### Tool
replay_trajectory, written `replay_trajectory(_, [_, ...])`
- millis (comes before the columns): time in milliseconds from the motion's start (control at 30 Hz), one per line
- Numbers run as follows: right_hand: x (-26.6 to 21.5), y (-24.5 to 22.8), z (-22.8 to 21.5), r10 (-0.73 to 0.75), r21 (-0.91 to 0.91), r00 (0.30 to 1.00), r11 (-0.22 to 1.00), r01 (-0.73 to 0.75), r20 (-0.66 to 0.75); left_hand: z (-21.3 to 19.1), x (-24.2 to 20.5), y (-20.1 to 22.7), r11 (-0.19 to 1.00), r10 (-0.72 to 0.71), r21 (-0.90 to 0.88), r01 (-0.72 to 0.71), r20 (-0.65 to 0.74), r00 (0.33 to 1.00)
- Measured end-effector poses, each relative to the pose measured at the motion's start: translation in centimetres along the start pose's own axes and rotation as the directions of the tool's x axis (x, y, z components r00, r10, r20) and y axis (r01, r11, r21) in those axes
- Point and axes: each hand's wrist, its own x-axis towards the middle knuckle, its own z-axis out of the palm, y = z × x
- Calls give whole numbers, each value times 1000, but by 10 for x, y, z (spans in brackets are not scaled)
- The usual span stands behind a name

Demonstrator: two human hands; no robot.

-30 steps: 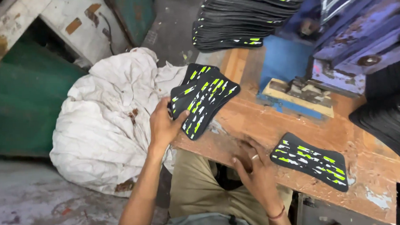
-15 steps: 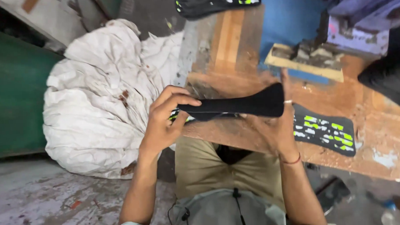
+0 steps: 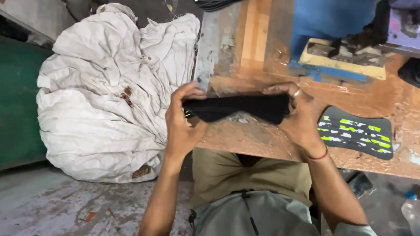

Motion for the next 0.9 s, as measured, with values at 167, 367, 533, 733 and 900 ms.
replay_trajectory(167, [9, -16, 10, 122, 196, 989, 975, -104, -81, -1, 13, 7, 953, -291, -75, 295, 62, 955])
replay_trajectory(367, [-8, 11, 10, 97, 72, 986, 994, -88, -132, 17, 4, -1, 987, -138, 98, 129, 93, 986])
replay_trajectory(533, [-29, 15, 11, 53, 149, 999, 988, -51, -6, 12, 3, 30, 985, 31, 163, -52, 126, 992])
replay_trajectory(733, [-42, 2, -8, 609, 181, 791, 772, -609, 62, 23, -20, -8, 883, -459, 117, 455, 7, 888])
replay_trajectory(900, [-100, 2, -74, 149, -234, 978, 955, -181, -147, 14, 43, -26, 958, -277, -131, 256, -184, 943])
